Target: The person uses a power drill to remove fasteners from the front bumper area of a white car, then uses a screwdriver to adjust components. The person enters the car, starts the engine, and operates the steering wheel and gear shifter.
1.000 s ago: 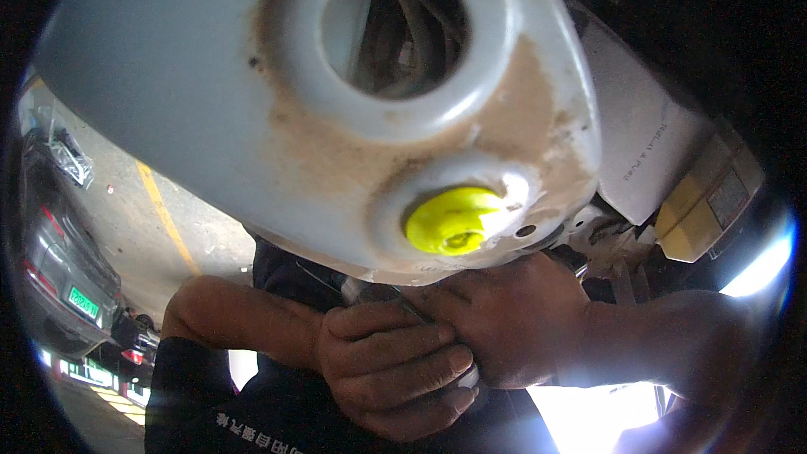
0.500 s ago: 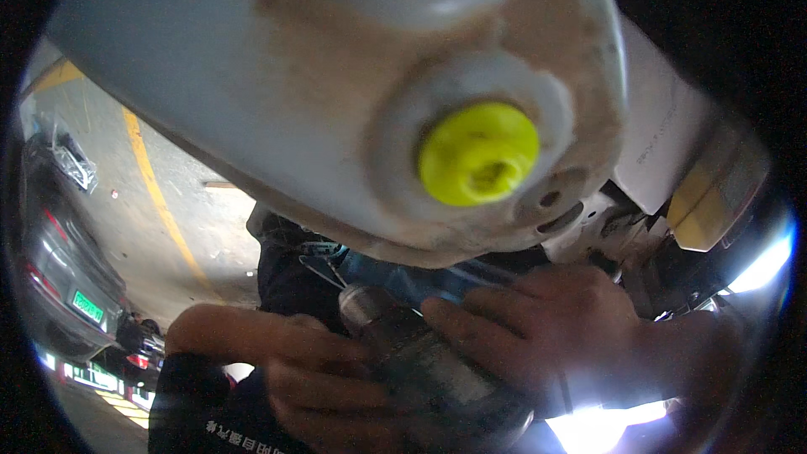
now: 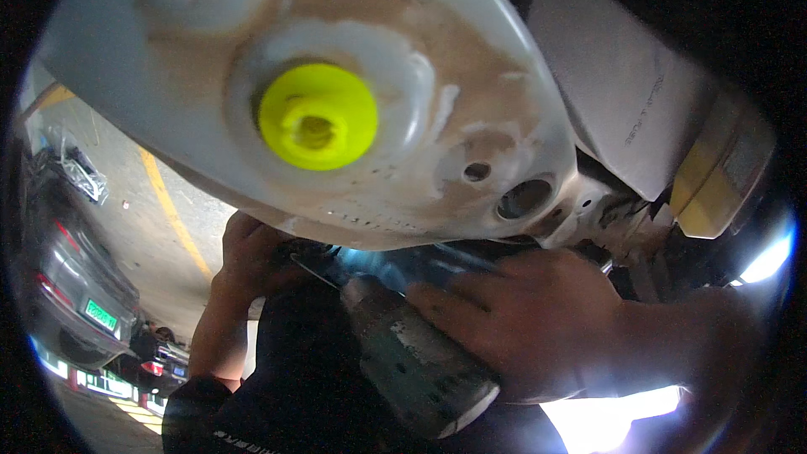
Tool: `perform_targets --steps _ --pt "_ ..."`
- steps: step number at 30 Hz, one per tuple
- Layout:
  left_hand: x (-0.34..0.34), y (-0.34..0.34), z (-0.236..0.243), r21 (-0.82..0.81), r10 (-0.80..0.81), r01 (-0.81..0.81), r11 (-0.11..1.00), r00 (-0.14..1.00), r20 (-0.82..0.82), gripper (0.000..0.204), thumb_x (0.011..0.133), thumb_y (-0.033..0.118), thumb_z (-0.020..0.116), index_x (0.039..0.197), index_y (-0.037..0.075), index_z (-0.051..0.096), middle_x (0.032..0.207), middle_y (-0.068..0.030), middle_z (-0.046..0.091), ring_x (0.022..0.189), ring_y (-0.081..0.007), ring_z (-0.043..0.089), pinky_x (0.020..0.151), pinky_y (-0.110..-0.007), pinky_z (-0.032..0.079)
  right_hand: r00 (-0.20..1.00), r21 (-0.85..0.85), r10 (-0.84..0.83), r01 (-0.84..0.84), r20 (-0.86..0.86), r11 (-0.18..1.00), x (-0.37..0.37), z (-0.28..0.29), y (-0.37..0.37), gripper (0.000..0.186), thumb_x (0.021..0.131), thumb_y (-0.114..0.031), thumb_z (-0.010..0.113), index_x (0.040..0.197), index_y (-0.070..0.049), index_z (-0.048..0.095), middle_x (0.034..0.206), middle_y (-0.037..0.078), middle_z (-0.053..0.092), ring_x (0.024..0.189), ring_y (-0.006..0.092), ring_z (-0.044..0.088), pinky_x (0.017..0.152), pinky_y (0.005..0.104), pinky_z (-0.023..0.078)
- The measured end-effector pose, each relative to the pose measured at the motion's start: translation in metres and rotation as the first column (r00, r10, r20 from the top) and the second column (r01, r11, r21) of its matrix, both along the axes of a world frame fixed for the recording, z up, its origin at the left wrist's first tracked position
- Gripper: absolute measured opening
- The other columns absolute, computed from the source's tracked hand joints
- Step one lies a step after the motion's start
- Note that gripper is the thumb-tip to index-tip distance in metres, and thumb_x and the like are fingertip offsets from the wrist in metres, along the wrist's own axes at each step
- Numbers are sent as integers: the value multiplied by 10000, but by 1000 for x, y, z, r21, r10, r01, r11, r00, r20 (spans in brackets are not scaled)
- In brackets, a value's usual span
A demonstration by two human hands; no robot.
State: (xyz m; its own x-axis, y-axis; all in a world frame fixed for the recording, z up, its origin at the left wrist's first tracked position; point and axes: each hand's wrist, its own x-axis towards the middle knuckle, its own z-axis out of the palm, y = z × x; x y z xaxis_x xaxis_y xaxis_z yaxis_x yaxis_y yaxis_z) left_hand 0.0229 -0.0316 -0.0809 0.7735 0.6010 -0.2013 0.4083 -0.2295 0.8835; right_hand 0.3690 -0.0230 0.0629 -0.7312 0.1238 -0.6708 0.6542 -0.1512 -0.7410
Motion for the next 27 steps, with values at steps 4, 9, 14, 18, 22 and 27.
perform_targets --steps 4,9,14,18,22,27 --pt "-1 -4 -3 7 52 -52 999 998 37 428 597 220 909 937 118 670 917 -67 634 806 -272 659 689 -399 532 1000 -108 8 -8 0 994 -3 -9 6 947 761 -518 859 1491 -70 457 1203 165 706 964 288 741 851 454 613" --pt "-3 -11 -2 48 114 -116 992 993 40 387 591 210 899 880 114 662 882 -61 625 763 -245 649 651 -379 514 988 -219 -155 157 28 963 -5 -24 19 966 732 -493 890 1485 -66 460 1203 170 704 1041 314 735 939 471 598" --pt "3 -6 -11 92 88 -99 991 990 108 362 599 229 888 848 113 654 836 -48 613 716 -230 639 626 -365 498 946 -173 -325 319 -5 932 -5 -23 13 838 773 -418 848 1447 -67 494 1174 197 702 1055 331 728 945 459 600" --pt "7 -5 -15 84 115 -132 988 977 181 327 626 221 875 834 111 649 800 -41 604 694 -220 633 616 -354 495 999 -186 -23 30 40 982 -12 -12 16 958 751 -519 873 1466 -31 462 1178 192 707 1033 310 741 920 452 614" --pt "8 -8 -16 110 132 -155 982 972 192 296 661 217 862 839 113 649 796 -37 602 691 -206 632 611 -344 494 998 -136 49 -44 32 990 -12 -13 16 982 756 -548 854 1477 -21 445 1187 192 708 1002 304 746 880 438 623" --pt "6 -10 -19 140 102 -127 982 979 178 291 695 249 858 846 115 648 799 -37 597 694 -199 629 605 -345 492 994 -81 101 -98 30 992 -14 -18 19 1014 751 -579 844 1494 -27 430 1224 202 694 1031 326 736 920 481 601"
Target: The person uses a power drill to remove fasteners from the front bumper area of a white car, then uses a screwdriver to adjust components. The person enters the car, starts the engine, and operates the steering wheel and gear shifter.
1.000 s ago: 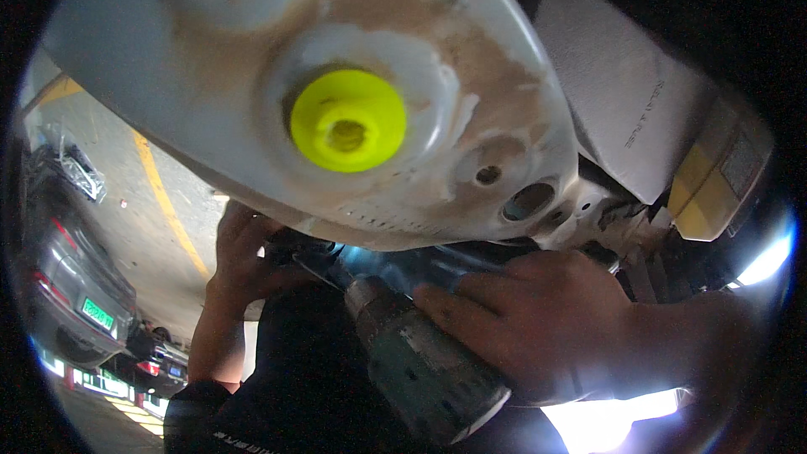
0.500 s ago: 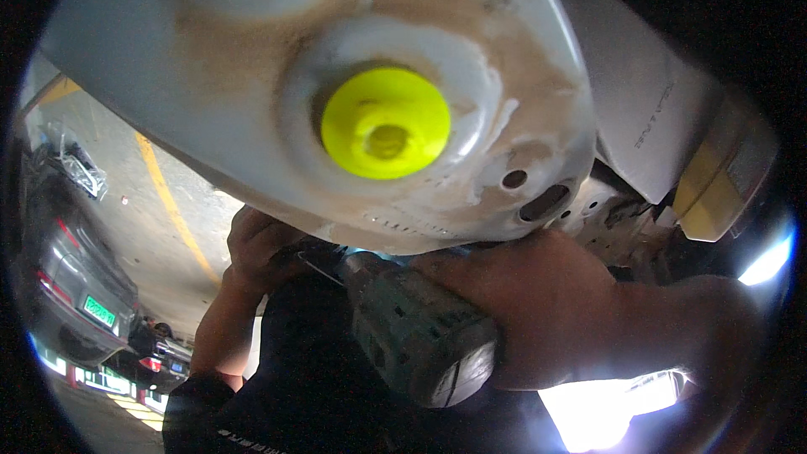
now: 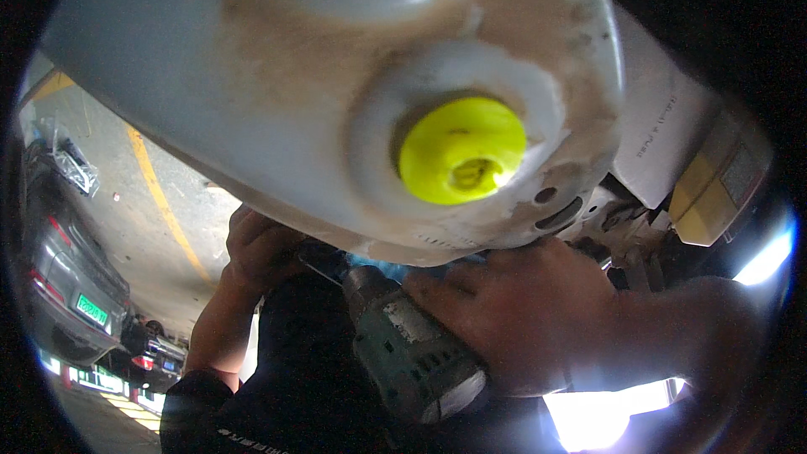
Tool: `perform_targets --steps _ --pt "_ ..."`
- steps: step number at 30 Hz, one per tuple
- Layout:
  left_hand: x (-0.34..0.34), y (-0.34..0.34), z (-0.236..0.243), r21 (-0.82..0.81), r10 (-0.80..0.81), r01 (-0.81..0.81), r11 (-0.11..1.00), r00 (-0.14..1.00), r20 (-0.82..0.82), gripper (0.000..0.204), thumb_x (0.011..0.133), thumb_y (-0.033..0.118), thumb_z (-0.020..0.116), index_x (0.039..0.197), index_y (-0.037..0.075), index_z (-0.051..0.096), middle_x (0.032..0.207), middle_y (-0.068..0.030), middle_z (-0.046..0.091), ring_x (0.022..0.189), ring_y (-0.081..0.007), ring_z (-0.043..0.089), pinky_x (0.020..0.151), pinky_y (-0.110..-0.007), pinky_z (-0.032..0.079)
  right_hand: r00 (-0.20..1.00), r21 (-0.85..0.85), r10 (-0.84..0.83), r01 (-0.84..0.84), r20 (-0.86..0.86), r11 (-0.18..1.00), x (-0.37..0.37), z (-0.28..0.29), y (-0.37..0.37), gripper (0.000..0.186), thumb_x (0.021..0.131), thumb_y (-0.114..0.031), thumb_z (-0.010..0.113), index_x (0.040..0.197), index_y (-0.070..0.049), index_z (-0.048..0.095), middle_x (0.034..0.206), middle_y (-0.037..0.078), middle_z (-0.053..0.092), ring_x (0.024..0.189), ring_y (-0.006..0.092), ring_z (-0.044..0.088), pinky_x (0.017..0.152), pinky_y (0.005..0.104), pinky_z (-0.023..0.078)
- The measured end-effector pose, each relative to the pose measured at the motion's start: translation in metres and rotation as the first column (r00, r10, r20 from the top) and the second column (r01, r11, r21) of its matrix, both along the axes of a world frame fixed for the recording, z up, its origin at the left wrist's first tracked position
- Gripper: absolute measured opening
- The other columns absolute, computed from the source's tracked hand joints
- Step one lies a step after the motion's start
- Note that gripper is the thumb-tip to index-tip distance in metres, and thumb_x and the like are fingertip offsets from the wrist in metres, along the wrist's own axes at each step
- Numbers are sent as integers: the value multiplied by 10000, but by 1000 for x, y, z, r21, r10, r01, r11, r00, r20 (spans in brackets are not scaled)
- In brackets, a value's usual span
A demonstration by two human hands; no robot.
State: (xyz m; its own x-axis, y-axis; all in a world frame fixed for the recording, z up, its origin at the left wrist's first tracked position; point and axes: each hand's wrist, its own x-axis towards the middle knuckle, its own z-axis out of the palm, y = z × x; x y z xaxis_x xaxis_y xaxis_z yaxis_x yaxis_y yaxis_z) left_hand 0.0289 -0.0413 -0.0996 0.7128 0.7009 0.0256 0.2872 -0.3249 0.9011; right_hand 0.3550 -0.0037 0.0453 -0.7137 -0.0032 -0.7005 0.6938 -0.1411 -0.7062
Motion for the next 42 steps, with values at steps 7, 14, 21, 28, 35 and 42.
perform_targets --steps 7,14,21,28,35,42 --pt "2 5 3 -4 -21 21 1000 1000 -11 309 680 284 858 833 106 656 794 -42 600 689 -207 626 603 -350 490 1000 -3 -2 2 -7 1000 3 0 -1 1049 736 -587 850 1514 -37 411 1252 204 684 1075 346 720 969 519 570" --pt "0 1 -2 -27 9 -9 1000 1000 24 294 641 247 852 810 106 657 783 -47 599 678 -228 628 606 -362 494 1000 -66 -15 16 16 998 2 -1 -1 1112 715 -501 898 1569 -79 323 1350 203 631 1157 355 685 987 527 566" --pt "1 4 0 -5 -6 6 1000 1000 17 284 627 214 852 793 105 650 773 -47 590 674 -229 634 595 -359 499 989 -48 -149 148 -17 988 10 -5 -15 1112 710 -508 898 1568 -90 327 1352 198 631 1205 358 659 1042 524 533" --pt "-3 -4 -4 -108 45 -43 993 999 14 282 645 234 853 795 108 650 769 -43 586 662 -218 631 579 -345 494 1000 -71 -29 30 8 997 1 -5 -2 1045 764 -556 840 1555 -91 342 1346 196 635 1235 362 638 1047 533 519" --pt "0 6 -1 18 -5 5 1000 1000 22 313 711 331 854 807 107 658 769 -37 581 656 -206 625 571 -339 488 1000 -120 -4 7 25 993 -4 -6 1 962 824 -587 776 1537 -94 358 1284 202 667 1134 376 690 925 507 597" --pt "-3 2 -5 15 7 -7 1000 999 40 286 735 322 829 823 101 670 783 -47 593 661 -214 628 577 -349 490 999 -145 9 -4 37 989 -7 -5 8 956 814 -574 793 1527 -95 375 1275 202 673 1126 373 698 930 500 598"
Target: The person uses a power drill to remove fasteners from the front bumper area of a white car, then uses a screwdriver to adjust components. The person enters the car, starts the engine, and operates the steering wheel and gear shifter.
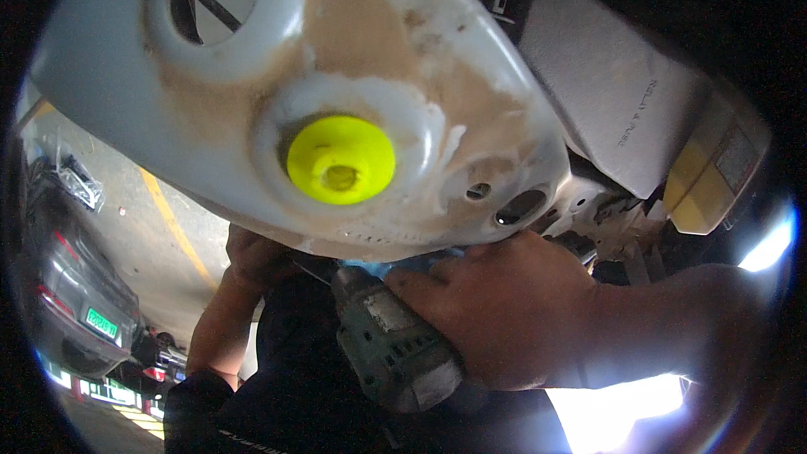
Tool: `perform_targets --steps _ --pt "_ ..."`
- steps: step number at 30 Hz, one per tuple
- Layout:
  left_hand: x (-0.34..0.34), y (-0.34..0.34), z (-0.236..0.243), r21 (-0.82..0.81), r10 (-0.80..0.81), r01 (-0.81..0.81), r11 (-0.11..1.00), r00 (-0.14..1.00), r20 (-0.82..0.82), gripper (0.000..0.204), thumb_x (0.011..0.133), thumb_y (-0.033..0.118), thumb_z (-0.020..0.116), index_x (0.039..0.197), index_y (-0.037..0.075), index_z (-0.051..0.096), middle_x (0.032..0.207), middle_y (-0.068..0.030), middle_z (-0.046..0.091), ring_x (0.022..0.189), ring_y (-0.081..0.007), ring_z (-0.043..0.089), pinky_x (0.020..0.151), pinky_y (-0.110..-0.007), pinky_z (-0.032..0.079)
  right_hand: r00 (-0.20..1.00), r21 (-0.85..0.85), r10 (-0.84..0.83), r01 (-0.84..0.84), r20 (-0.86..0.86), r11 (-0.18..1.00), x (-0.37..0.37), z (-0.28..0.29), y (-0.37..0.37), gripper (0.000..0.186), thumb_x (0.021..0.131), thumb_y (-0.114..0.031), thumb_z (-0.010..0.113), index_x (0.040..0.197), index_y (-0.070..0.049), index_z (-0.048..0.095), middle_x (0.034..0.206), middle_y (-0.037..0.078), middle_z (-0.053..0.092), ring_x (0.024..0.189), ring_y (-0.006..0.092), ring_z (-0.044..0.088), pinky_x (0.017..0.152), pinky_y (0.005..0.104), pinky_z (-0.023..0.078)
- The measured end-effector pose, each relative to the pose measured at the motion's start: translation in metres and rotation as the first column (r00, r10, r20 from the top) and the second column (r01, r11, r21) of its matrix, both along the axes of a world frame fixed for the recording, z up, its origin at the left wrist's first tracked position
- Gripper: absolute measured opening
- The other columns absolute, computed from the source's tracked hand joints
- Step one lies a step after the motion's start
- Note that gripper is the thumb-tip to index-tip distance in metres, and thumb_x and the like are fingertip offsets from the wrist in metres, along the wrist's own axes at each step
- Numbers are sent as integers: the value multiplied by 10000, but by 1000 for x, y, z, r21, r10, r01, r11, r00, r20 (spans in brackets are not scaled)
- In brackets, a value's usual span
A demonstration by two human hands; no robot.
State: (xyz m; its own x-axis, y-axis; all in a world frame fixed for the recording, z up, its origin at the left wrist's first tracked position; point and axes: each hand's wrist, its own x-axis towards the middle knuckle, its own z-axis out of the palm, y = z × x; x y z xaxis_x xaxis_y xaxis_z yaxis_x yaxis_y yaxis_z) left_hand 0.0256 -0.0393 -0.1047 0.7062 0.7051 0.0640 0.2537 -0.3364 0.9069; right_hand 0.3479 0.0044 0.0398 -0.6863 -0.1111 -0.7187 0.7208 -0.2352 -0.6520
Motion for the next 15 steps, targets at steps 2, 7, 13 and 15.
perform_targets --steps 2,7,13,15 --pt "-2 -3 -2 -6 27 -27 1000 1000 12 277 733 310 823 826 98 671 787 -50 597 669 -220 630 585 -356 493 999 67 33 -32 -12 997 -1 1 1 958 807 -572 800 1524 -92 385 1267 197 677 1125 368 699 958 506 584" --pt "-4 2 1 -30 -36 36 999 999 -10 267 713 292 815 822 99 666 785 -56 597 690 -235 635 615 -373 499 1000 91 30 -30 2 995 -1 6 -2 979 791 -575 814 1520 -76 392 1261 186 679 1132 356 697 1001 511 561" --pt "-3 2 0 -47 -10 12 999 1000 23 275 701 300 820 818 107 663 785 -54 598 685 -235 631 618 -369 497 1000 18 -2 1 24 1000 -1 7 -4 1043 739 -522 875 1534 -72 372 1251 183 676 1121 346 699 977 498 576" --pt "-4 2 0 -47 -19 20 999 999 29 278 702 303 824 820 109 663 786 -52 599 681 -230 629 612 -364 493 1000 42 -26 25 18 999 0 7 -7 1048 730 -502 887 1536 -74 371 1241 180 679 1111 342 701 964 491 583"
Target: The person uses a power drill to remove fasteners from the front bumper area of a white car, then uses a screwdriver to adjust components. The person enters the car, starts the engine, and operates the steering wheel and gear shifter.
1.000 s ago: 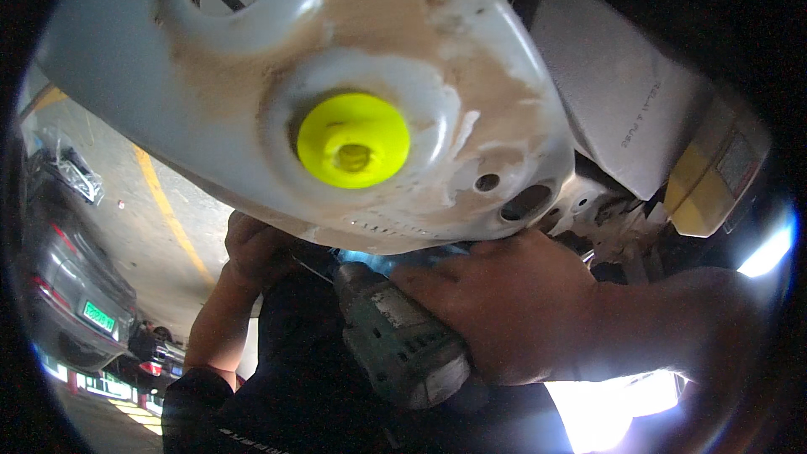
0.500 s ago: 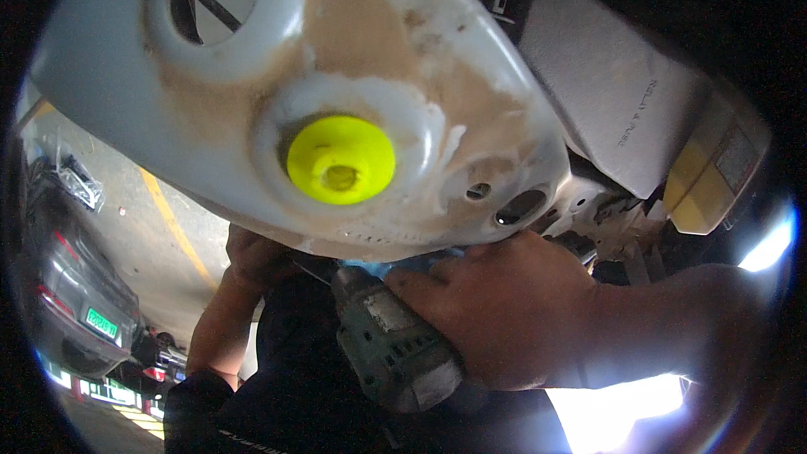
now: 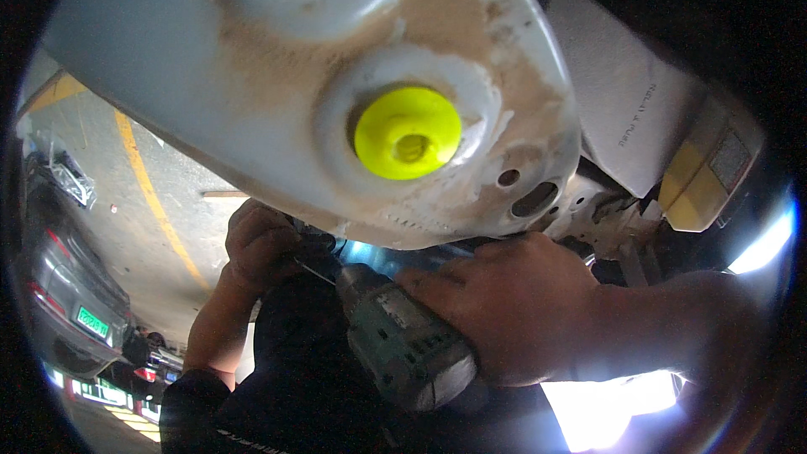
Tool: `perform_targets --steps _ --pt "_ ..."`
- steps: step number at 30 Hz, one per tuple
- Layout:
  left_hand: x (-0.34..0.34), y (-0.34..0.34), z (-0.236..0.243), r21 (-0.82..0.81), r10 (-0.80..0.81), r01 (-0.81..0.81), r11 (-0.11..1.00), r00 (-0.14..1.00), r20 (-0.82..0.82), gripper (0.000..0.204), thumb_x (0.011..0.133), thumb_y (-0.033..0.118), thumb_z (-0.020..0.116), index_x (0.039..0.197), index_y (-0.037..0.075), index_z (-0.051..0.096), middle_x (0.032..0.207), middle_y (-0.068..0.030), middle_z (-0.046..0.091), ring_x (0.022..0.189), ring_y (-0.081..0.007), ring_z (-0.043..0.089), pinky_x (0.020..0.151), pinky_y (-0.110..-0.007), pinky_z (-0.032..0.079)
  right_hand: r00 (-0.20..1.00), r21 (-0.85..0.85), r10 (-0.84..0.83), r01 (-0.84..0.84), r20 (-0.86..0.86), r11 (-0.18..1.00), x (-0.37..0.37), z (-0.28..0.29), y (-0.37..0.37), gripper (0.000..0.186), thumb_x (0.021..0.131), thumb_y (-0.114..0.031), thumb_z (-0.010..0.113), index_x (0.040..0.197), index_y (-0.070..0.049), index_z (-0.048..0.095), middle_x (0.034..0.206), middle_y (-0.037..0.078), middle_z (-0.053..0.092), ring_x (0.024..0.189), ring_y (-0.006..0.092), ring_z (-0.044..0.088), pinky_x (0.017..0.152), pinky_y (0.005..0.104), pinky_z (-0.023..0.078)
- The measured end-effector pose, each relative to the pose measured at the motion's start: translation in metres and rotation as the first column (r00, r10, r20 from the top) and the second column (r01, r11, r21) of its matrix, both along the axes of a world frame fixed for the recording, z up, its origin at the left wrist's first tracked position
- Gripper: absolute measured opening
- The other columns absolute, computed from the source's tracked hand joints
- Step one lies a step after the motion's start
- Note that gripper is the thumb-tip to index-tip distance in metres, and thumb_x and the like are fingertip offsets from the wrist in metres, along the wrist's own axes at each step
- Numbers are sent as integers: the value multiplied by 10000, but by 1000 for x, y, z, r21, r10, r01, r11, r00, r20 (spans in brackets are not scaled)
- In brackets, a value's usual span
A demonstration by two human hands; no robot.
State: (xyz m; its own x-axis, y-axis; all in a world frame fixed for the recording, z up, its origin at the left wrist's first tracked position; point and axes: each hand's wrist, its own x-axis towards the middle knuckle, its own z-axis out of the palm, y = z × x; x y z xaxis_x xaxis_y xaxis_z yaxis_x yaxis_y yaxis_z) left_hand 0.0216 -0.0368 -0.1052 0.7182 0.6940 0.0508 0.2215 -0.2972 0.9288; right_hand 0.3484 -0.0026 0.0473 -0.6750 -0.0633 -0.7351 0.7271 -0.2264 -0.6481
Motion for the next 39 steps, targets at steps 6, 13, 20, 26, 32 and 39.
perform_targets --steps 6,13,20,26,32,39 --pt "0 -5 -3 30 25 -25 999 1000 -9 266 723 287 835 826 114 660 789 -43 598 682 -207 629 593 -350 486 1000 -12 1 -1 11 1000 -2 -1 1 1050 726 -518 881 1534 -82 372 1254 173 672 1132 331 689 1005 516 547" --pt "3 0 -2 60 -5 6 998 1000 -17 253 729 273 830 822 114 657 788 -47 588 673 -209 620 589 -354 484 996 -10 89 -89 9 996 -1 -2 7 1032 757 -533 852 1555 -120 346 1304 176 646 1177 356 664 1006 528 539" --pt "-2 1 -2 18 -19 19 1000 1000 -10 264 728 279 828 823 109 651 784 -50 583 675 -215 621 596 -361 488 997 -13 71 -71 16 997 -4 -4 8 972 770 -537 841 1525 -113 400 1283 170 659 1141 357 683 983 519 563" --pt "2 8 -5 62 -21 19 998 999 31 300 694 267 859 833 114 642 786 -41 587 668 -216 623 593 -358 490 960 -33 -268 271 83 962 5 20 16 774 801 -459 845 1392 -70 531 1113 147 729 995 284 746 891 450 620" --pt "-10 24 -6 36 -181 180 983 983 42 377 699 349 905 848 104 661 825 -50 621 692 -229 633 625 -374 505 827 -12 -517 533 222 846 -6 65 25 788 769 -269 827 1444 -41 492 1068 181 746 913 341 760 883 406 615" --pt "-11 48 4 -18 -367 367 930 930 -13 389 726 390 899 859 99 678 854 -40 641 754 -234 661 690 -384 533 725 257 -685 651 64 714 -48 77 -52 726 831 -288 777 1462 -66 495 1298 208 659 1237 339 637 1087 446 501"
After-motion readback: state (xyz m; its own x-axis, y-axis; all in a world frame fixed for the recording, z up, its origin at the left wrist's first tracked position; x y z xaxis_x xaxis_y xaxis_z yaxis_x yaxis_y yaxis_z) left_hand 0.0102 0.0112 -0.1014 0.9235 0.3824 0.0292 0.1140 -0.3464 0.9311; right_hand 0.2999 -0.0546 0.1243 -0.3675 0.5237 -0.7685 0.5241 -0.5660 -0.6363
